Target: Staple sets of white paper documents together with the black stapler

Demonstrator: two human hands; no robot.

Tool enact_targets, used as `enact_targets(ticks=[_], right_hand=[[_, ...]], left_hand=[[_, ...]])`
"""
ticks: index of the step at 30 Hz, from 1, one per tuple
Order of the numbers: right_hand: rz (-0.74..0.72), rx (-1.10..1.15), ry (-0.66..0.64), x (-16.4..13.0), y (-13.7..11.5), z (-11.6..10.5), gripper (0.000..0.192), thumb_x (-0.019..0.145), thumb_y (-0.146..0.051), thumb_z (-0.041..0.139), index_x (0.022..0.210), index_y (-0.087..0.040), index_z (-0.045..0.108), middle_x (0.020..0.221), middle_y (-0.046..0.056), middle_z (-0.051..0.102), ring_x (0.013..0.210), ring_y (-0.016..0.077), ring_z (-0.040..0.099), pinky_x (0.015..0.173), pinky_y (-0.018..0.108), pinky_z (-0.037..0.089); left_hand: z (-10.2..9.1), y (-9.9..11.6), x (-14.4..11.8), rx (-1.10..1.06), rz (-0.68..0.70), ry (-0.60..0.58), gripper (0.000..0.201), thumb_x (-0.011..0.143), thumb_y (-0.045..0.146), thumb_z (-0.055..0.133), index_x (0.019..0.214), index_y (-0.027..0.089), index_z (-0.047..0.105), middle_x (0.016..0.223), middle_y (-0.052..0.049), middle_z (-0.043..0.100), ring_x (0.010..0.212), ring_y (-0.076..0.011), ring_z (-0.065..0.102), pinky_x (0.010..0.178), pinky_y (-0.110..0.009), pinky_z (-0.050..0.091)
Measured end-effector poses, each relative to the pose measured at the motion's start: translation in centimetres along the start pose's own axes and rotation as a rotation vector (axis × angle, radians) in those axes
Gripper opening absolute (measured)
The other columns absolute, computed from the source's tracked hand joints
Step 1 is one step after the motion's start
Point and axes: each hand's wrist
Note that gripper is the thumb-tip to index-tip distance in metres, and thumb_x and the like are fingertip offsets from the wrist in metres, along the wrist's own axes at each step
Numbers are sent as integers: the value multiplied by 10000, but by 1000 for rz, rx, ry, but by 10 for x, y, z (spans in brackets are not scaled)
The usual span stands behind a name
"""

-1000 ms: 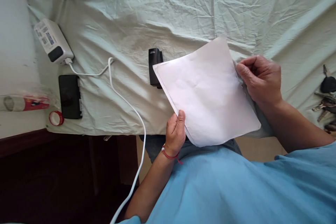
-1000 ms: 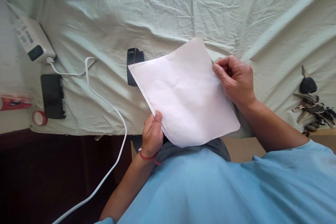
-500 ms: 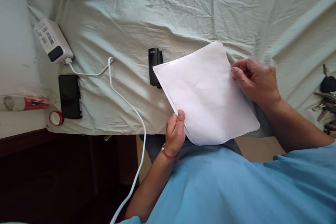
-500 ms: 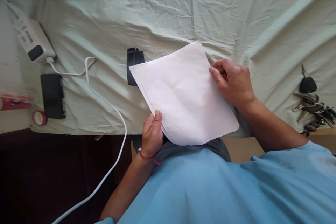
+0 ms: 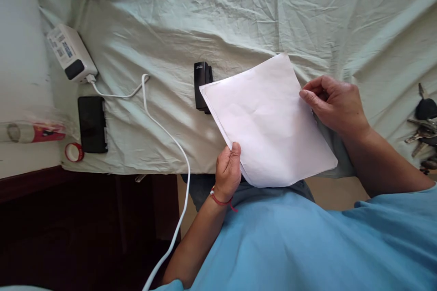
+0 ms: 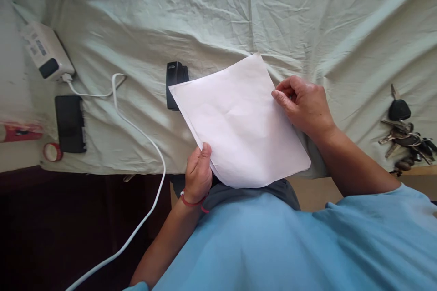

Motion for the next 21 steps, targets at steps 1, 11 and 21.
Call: enact_targets(ticks=[1,11,21], right_hand=[[-20,-14,18,0,1,1,119,945,-393,790,999,-289,767,907,46,789,708,232,650,776,437,565],[-90,-82,5,2,4,3,162,948,-370,753,1101,-318,750,1022,56,791,739,247,644,847,465,575],[-67,-39,18,2,4,4,174,958,-404,748,1101,-305,763,1004,61,793,722,236,628,841,461,576]], left_hand=[[0,0,0,-2,-4,-10,714,1002,888,591,722,231,560,699,2,574,728,-182,542,723,-313,493],[1,9,3,65,34,-89,583,1023,750,698,1015,180,817,995,-100,854,1007,-287,780,935,-370,603],[-1,4,3,60,23,-82,595,1053,761,641,861,206,739,822,-49,759,841,-235,683,873,-348,548]])
Point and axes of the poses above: each hand's wrist, its own x-axis towards the middle knuckle, its own z-axis out of the palm, y = z × x
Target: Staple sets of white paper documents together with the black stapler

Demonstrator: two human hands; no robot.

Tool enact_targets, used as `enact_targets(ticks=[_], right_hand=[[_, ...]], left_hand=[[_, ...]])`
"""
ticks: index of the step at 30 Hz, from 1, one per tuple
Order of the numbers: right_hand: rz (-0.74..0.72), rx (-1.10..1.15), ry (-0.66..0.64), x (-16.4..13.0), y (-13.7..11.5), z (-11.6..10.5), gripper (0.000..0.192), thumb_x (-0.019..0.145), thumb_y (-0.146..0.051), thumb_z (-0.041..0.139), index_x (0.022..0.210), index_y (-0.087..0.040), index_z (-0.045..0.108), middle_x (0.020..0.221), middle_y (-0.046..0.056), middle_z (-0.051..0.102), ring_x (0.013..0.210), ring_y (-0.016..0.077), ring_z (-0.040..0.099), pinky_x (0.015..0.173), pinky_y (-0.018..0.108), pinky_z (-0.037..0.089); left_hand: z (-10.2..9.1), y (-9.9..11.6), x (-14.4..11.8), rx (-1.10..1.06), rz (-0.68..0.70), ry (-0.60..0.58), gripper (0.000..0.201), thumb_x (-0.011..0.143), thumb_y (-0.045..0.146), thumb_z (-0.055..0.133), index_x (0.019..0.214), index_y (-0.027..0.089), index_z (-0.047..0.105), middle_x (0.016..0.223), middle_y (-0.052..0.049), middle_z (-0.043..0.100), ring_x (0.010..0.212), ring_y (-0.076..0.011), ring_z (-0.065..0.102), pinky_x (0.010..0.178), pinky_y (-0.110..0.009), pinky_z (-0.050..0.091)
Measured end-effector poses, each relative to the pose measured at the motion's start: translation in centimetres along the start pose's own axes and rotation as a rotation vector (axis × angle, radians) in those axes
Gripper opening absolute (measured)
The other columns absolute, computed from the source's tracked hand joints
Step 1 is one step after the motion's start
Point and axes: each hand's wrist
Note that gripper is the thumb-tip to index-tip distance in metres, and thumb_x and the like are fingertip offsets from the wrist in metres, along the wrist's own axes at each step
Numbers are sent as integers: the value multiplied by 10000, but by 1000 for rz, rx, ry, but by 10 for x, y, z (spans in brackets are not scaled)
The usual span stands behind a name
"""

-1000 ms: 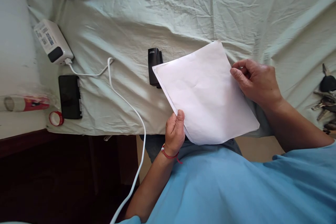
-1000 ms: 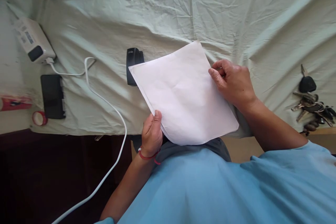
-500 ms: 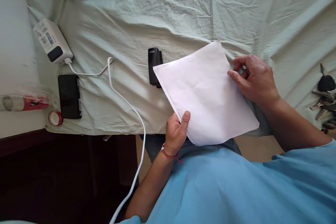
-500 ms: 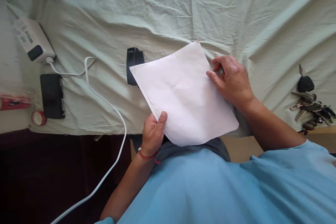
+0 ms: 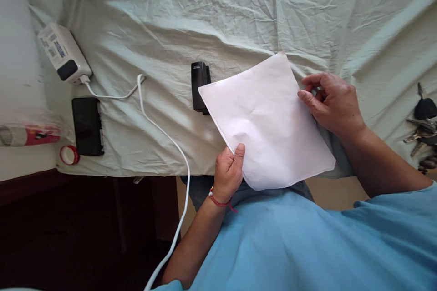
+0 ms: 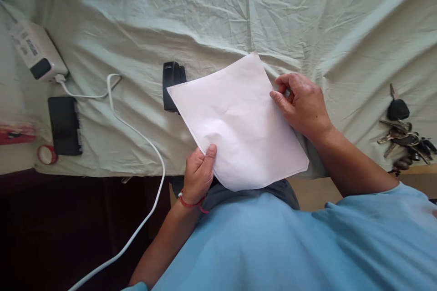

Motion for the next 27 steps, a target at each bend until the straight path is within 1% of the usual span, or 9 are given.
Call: enact_targets(ticks=[4,6,10,12,14,17,19,23,27], right_hand=[[10,8,9,0,0,1,171,965,-405,746,1089,-291,775,999,64,790,724,231,636,845,455,583],[14,10,12,0,-1,1,160,964,-391,741,1083,-289,777,989,62,786,722,230,640,841,453,580],[17,2,3,0,-2,0,148,966,-379,730,1088,-302,763,967,55,788,722,234,642,819,450,574],[11,-4,-1,-1,-2,0,135,960,-366,733,1079,-311,762,967,52,794,737,239,652,816,450,577],[4,-2,-4,0,-2,0,120,953,-347,735,1065,-317,767,964,52,792,754,246,664,814,452,577],[7,13,-10,0,-2,0,112,952,-332,736,1057,-323,772,957,51,779,775,254,672,810,453,567],[9,17,-10,0,-2,0,114,948,-320,734,1055,-319,775,958,51,775,775,252,670,811,451,561],[1,12,-2,0,-3,0,120,935,-301,709,1034,-298,777,943,50,773,729,231,641,800,441,552],[9,15,-8,0,-5,-1,104,934,-319,711,1016,-290,768,947,64,783,744,233,642,795,435,551]], left_hand=[[0,2,0,-54,-18,-2,574,1033,761,670,893,208,743,854,-59,757,915,-260,701,913,-363,546],[-1,3,0,-63,-27,5,595,1015,775,686,794,222,679,761,-34,681,839,-242,655,850,-358,532],[-3,1,-1,-52,-23,64,655,997,781,709,670,240,533,644,19,501,663,-174,462,672,-332,429],[-3,0,-2,-62,-21,85,671,995,780,711,653,242,502,628,27,474,635,-162,427,639,-328,407],[-2,-1,-2,-79,-27,60,652,995,785,707,681,235,553,665,9,567,668,-174,510,674,-323,457],[-1,-1,-2,-74,-30,-11,590,1003,772,706,825,211,694,852,-59,760,870,-242,702,842,-341,557],[-1,-2,-1,-56,-26,-15,580,1022,763,687,860,207,717,869,-70,775,931,-264,731,880,-350,569],[-2,-3,0,-28,-24,44,671,1004,827,660,716,224,610,688,-20,619,768,-211,611,751,-323,511],[-2,-1,-1,-24,-19,67,729,964,892,652,680,228,548,660,8,500,678,-168,445,653,-326,401]])
Point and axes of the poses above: each hand's wrist, its own x-axis towards the middle knuckle, its own z-axis out of the palm, y = z × x
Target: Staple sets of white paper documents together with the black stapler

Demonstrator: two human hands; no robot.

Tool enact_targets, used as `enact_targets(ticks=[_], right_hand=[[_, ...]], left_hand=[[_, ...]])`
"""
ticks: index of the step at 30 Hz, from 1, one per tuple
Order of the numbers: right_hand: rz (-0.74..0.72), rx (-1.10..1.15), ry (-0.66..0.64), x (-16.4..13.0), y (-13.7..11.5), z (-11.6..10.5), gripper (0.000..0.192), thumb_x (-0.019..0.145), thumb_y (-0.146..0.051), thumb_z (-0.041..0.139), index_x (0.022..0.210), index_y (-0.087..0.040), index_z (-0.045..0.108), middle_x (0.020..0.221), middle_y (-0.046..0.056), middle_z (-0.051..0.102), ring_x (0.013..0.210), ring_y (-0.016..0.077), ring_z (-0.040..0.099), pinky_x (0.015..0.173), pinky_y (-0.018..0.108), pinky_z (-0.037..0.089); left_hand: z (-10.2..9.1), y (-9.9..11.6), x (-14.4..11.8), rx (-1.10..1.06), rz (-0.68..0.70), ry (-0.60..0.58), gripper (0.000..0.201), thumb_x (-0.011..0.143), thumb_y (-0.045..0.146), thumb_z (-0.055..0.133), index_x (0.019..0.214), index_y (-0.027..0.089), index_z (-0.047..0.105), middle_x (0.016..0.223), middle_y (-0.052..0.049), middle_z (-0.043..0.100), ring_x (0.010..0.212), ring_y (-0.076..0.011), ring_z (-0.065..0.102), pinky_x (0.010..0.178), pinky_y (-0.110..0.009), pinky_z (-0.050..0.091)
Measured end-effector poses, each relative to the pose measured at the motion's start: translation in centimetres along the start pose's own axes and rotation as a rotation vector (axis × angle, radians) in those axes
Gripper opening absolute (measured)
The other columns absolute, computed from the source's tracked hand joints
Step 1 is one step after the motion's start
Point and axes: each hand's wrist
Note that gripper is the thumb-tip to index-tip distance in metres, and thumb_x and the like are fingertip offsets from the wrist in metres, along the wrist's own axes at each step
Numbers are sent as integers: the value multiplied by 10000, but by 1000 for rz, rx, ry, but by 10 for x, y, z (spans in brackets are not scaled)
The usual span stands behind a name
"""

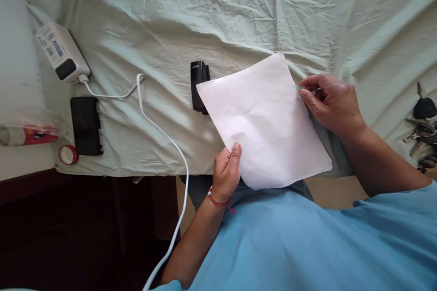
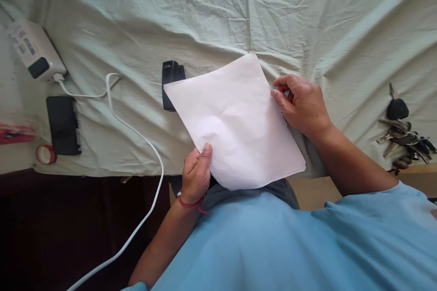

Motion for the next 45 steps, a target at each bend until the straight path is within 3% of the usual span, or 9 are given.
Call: enact_targets(ticks=[6,24,31,34,38,41,45], right_hand=[[-20,12,11,0,0,0,90,935,-313,716,1003,-285,768,942,68,789,725,230,639,782,434,547],[-91,-39,9,0,7,1,139,959,-317,693,1036,-267,798,930,79,793,750,257,684,780,455,578],[-84,-44,5,0,8,2,137,965,-323,697,1038,-274,802,939,79,803,754,257,695,777,453,580],[-69,-43,-7,-1,9,2,129,981,-345,710,1053,-282,796,966,78,814,772,263,709,784,455,588],[-67,-23,13,-3,9,1,152,1005,-387,698,1061,-280,790,935,65,817,742,239,689,756,433,578],[-23,41,0,-4,6,0,195,1065,-423,657,1050,-279,788,855,63,795,699,230,681,719,423,556],[69,148,-16,-5,2,-2,360,1101,-572,647,990,-262,794,808,53,785,637,220,698,686,411,551]], left_hand=[[0,1,-1,-5,-33,-4,758,969,920,605,666,241,456,665,18,436,673,-162,383,648,-338,363],[2,2,1,48,-44,-3,801,942,973,563,659,237,424,661,22,426,680,-152,383,648,-327,337],[1,0,0,39,-1,25,758,965,915,618,671,222,521,638,21,484,657,-148,424,628,-316,360],[2,-3,0,-80,-34,47,672,975,831,707,726,210,641,675,1,609,702,-171,565,669,-300,467],[7,2,-1,-416,-199,32,577,916,753,843,948,179,800,860,-61,819,962,-266,808,893,-345,647],[8,13,-1,-602,-321,37,573,818,669,969,1052,163,836,981,-98,885,1107,-329,858,1045,-421,681],[6,21,-2,-716,-403,55,518,760,549,1043,1047,165,845,1032,-114,906,1195,-374,856,1120,-468,680]])
Point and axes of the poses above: each hand's wrist, its own x-axis towards the middle knuckle, its own z-axis out of the palm, y = z × x
